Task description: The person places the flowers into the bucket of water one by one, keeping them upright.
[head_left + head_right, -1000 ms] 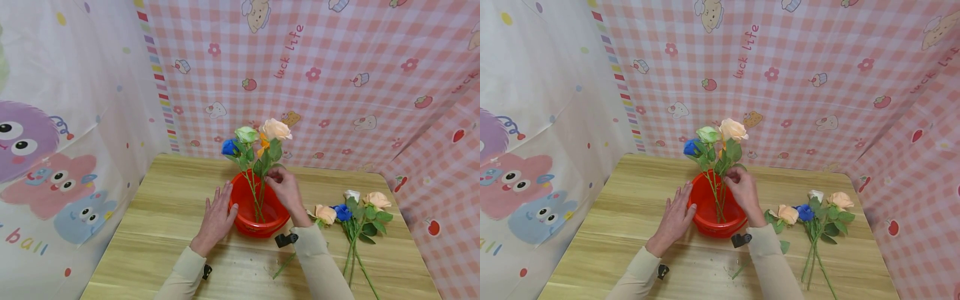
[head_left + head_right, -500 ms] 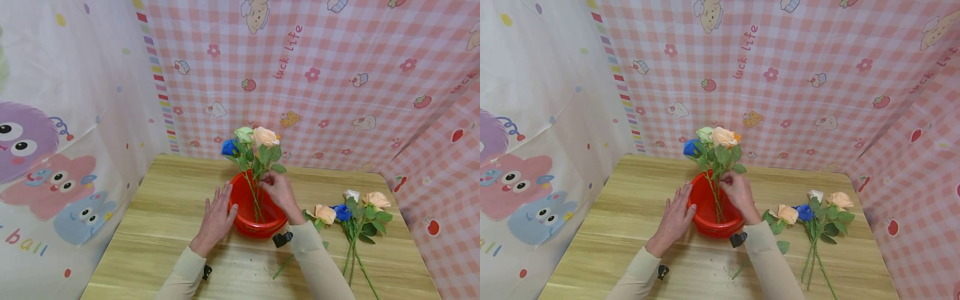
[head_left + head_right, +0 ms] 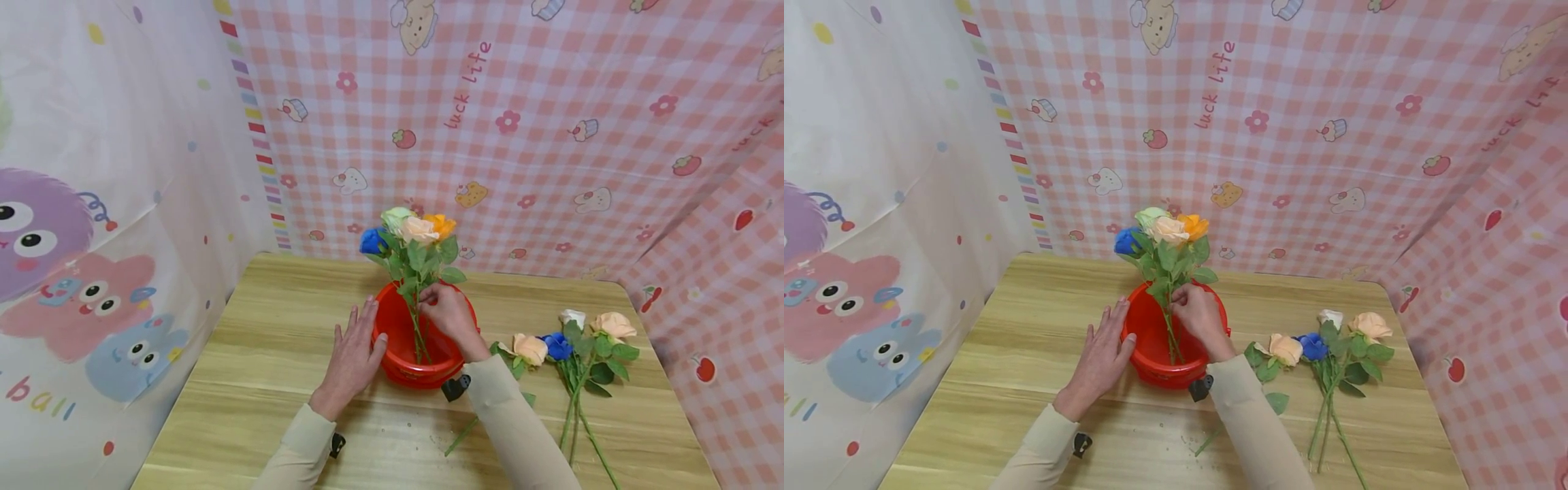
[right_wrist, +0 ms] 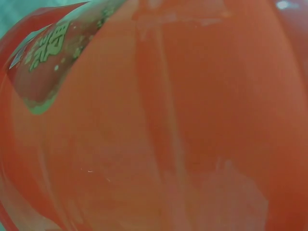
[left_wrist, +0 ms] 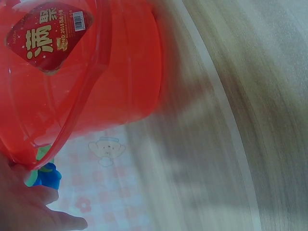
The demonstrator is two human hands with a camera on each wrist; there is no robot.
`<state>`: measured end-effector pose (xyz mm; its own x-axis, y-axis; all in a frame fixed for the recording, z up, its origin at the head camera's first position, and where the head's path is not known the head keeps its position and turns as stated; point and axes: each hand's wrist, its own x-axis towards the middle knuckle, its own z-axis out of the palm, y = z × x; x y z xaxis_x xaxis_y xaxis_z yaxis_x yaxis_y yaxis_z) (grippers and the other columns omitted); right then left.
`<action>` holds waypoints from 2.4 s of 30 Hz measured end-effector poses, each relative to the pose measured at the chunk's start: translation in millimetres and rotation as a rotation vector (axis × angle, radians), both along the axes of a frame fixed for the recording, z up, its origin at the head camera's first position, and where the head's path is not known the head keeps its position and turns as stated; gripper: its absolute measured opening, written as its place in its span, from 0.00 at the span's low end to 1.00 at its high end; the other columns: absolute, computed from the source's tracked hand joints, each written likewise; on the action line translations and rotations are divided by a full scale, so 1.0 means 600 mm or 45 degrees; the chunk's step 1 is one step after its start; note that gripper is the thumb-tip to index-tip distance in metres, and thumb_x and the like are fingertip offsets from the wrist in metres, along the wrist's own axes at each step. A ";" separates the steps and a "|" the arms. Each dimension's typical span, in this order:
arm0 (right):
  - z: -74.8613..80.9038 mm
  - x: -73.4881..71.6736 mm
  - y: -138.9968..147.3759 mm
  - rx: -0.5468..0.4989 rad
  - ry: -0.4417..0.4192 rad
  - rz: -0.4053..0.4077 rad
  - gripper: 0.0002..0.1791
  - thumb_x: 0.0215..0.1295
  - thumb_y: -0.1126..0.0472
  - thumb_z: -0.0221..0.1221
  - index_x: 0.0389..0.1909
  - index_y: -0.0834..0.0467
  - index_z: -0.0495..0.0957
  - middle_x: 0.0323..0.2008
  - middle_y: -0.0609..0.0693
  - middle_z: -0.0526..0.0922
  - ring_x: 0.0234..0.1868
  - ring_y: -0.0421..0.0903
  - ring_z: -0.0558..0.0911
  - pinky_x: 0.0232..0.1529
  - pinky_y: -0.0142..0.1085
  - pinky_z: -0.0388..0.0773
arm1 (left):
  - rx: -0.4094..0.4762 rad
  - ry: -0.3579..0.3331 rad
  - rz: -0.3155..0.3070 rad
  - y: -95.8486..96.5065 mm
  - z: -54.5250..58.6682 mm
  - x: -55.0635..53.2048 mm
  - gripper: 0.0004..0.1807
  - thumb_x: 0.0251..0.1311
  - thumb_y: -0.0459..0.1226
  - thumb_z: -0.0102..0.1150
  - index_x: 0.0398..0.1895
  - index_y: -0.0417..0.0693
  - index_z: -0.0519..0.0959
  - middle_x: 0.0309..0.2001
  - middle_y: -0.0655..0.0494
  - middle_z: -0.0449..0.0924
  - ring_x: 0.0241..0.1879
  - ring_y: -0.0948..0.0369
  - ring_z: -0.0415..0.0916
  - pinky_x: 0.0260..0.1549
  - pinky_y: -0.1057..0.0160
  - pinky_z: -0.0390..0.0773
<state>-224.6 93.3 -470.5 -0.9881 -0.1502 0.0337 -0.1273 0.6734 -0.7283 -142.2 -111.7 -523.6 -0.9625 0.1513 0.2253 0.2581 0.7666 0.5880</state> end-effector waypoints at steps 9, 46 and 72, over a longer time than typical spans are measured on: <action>-0.004 -0.002 -0.002 0.055 -0.089 0.022 0.05 0.62 0.65 0.70 0.38 0.60 0.87 0.31 0.50 0.88 0.34 0.47 0.85 0.41 0.43 0.84 | -0.015 0.010 0.000 -0.001 -0.003 -0.002 0.35 0.79 0.45 0.46 0.84 0.46 0.53 0.83 0.53 0.49 0.80 0.40 0.47 0.69 0.23 0.47; 0.009 0.130 0.140 -0.679 0.126 -0.354 0.15 0.76 0.58 0.60 0.51 0.67 0.83 0.46 0.64 0.87 0.43 0.45 0.86 0.45 0.28 0.84 | -0.003 0.048 -0.002 -0.001 -0.003 -0.004 0.35 0.77 0.44 0.46 0.83 0.43 0.55 0.83 0.51 0.51 0.79 0.39 0.50 0.68 0.23 0.49; -0.110 0.189 0.227 -0.800 -0.034 -0.840 0.18 0.77 0.60 0.57 0.55 0.73 0.79 0.35 0.45 0.87 0.36 0.32 0.85 0.40 0.23 0.82 | 0.010 0.055 -0.007 -0.001 -0.008 -0.003 0.36 0.79 0.50 0.40 0.83 0.44 0.54 0.83 0.52 0.51 0.80 0.41 0.48 0.69 0.23 0.48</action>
